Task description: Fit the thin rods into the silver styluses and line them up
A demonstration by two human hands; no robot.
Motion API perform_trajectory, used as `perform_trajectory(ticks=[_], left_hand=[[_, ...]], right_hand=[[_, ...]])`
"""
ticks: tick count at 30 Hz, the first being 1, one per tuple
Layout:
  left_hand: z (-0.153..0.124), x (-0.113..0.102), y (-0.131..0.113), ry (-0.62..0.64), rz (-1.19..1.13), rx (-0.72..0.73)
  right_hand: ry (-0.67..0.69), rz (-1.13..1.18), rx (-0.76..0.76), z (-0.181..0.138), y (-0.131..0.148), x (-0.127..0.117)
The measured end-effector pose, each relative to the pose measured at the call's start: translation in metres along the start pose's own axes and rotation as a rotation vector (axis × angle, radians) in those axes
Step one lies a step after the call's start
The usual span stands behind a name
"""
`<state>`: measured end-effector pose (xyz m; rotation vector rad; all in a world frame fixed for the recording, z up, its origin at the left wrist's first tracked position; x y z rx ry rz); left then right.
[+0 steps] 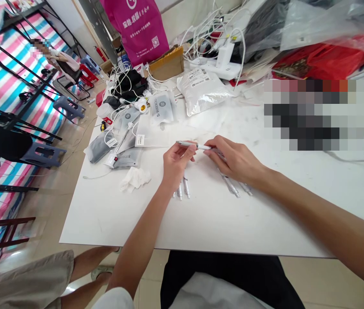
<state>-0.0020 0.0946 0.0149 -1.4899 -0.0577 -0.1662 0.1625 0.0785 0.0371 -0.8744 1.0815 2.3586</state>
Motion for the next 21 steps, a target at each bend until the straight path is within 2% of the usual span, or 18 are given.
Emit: perform_trajectory(ticks=[7,11,15,21], left_hand=[[-0.0011,0.0032,-0.0024,0.037,0.053,0.013],[-0.0013,0.0039,-0.0011,0.049,0.047,0.007],[-0.0012,0.0046,-0.001,0.069,0.035,0.007],[-0.0011,0.0019,0.0002,0.04,-0.001,-0.012]], right_hand=[[0.002,-0.037,-0.032,0.0,0.0016,0.0002],[-0.045,-0.069,-0.004,-0.0006,0.0001,-0.0031],[-0.012,-0.11,-0.027,-0.0009,0.0015,0.0003],[-0.066,-0.116,0.021,-0.0011,-0.0039,-0.004]])
Point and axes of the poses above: each hand's wrist, its own z-axis towards the middle knuckle, its own x-axis out of the palm, y = z × x, the point moved 8 cm from there along z, towards the middle knuckle, and after that the axes turned 1 degree about z, right-handed, at the moved point
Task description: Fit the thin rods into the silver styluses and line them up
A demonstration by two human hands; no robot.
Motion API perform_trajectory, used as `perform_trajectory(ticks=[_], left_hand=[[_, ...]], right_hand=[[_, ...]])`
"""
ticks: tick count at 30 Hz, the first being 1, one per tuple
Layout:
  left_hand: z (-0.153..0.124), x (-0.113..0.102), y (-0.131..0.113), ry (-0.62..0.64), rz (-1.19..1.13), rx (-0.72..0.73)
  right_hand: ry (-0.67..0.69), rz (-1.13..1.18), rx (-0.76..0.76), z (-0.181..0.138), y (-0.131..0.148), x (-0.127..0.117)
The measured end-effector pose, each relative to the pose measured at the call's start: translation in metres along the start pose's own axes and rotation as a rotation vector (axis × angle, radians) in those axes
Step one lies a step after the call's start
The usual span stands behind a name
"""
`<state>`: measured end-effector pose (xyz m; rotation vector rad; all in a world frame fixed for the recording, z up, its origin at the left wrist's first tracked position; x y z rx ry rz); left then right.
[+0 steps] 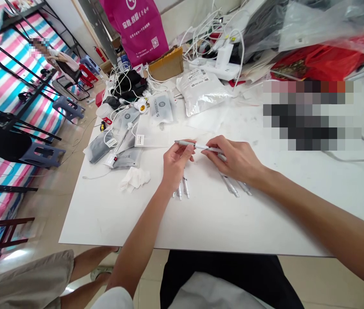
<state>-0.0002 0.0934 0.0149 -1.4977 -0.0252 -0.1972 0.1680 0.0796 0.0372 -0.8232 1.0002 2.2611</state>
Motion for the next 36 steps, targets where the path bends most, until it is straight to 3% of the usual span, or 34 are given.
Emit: perform_trajectory(ticks=[9,13,24,31,36], left_hand=[[0.0,-0.001,0.001,-0.016,-0.026,-0.017],[0.0,0.0,0.0,-0.006,-0.036,-0.014],[0.002,-0.005,0.002,-0.034,-0.063,-0.031],[0.003,-0.007,0.003,-0.04,-0.064,-0.002],[0.002,-0.001,-0.001,0.026,-0.003,-0.007]], right_hand=[[-0.011,0.025,0.036,0.001,0.0,-0.004],[0.043,0.034,0.019,0.002,0.002,-0.001],[0.023,0.194,0.069,0.004,0.003,-0.006],[0.022,0.513,0.298,0.006,-0.008,-0.005],[-0.158,0.821,0.4,0.009,-0.034,-0.005]])
Point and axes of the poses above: each hand's wrist, its own z-axis towards the middle knuckle, its own x-axis out of the palm, y = z × x, the point moved 8 cm from there along z, towards the middle knuckle, and after that the axes turned 1 degree about z, right-handed, at the moved point
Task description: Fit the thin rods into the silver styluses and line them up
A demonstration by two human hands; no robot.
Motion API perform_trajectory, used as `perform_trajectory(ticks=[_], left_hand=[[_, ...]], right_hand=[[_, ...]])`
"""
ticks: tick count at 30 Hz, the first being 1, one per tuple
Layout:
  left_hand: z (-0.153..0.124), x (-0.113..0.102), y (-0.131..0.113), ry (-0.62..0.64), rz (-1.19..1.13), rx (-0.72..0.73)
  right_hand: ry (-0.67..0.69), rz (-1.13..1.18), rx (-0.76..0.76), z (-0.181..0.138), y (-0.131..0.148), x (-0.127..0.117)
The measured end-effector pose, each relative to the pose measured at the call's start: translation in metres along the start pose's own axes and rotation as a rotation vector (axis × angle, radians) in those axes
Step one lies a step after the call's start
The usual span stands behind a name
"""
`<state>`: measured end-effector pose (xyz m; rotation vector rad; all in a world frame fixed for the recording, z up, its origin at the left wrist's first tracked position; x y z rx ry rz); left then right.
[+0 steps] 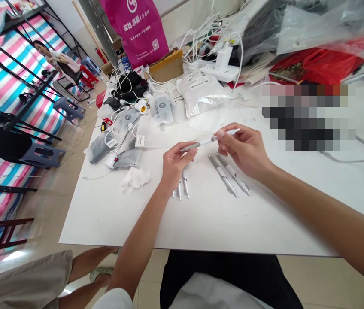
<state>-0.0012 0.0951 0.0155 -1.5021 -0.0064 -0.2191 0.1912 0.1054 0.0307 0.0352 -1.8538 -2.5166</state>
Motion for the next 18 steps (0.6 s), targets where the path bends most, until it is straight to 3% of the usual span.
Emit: perform_trajectory(ticks=[3,6,8,13,18], left_hand=[[-0.001,0.003,-0.006,0.041,-0.009,0.033],[0.0,-0.003,-0.011,-0.005,-0.035,0.063],[0.001,-0.01,-0.012,-0.052,-0.067,0.066],[0.003,-0.019,-0.013,-0.126,-0.145,0.065],[0.003,-0.019,-0.012,-0.149,-0.146,0.05]], right_hand=[[-0.028,0.013,-0.06,0.012,0.0,-0.013],[0.064,0.006,-0.104,0.021,0.003,-0.018],[0.082,0.175,-0.018,0.024,-0.003,-0.024],[0.013,0.79,0.359,0.017,-0.033,-0.034],[-0.003,0.948,0.453,0.013,-0.035,-0.036]])
Point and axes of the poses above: each hand's wrist, its own z-axis towards the middle knuckle, its own x-axis out of the palm, y = z × x, the point moved 8 cm from there along z, towards the middle knuckle, and after that the axes turned 1 degree about z, right-handed, at the moved point
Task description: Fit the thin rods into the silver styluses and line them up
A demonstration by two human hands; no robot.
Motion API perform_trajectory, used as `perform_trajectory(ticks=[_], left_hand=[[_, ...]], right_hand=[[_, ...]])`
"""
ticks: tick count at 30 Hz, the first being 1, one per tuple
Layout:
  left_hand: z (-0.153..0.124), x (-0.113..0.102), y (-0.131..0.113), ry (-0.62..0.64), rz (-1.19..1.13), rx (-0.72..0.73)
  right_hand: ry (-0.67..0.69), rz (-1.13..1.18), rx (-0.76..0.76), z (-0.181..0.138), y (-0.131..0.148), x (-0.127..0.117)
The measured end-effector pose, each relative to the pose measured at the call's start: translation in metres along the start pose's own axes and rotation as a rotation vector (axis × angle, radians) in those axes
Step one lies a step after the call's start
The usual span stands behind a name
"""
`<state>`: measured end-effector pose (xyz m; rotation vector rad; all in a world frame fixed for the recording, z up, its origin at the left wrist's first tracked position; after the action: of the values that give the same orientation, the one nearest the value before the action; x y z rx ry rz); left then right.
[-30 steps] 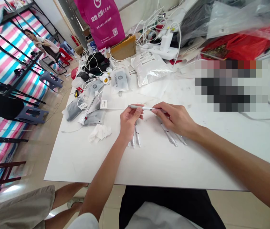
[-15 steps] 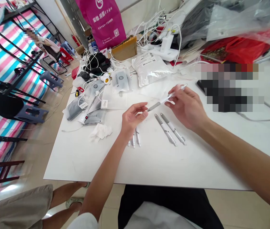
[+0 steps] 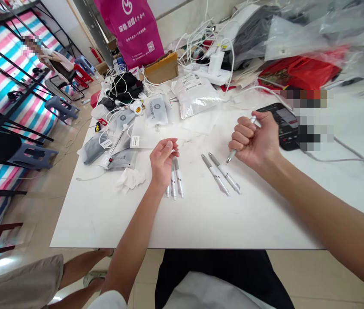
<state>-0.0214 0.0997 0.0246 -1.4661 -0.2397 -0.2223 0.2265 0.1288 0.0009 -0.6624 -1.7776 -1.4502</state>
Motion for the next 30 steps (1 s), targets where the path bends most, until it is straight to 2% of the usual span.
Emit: perform_trajectory(ticks=[14,22,30], left_hand=[[-0.001,0.004,0.001,0.04,0.011,0.01],[-0.003,0.004,-0.001,0.043,0.04,0.012],[-0.005,0.011,-0.001,0.129,0.086,0.034]], right_hand=[[0.089,-0.07,0.018,-0.001,0.0,0.005],[0.062,-0.113,0.034,-0.004,-0.002,0.01],[0.083,-0.049,0.055,-0.004,-0.005,0.011]])
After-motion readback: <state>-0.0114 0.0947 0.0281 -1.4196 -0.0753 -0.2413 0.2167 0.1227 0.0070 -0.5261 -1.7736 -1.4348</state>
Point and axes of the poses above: each hand's wrist, its own z-axis towards the middle knuckle, its own x-axis out of the palm, y = z × x, the point moved 8 cm from there along z, towards the middle knuckle, and after that the axes turned 1 degree about z, right-handed, at the moved point
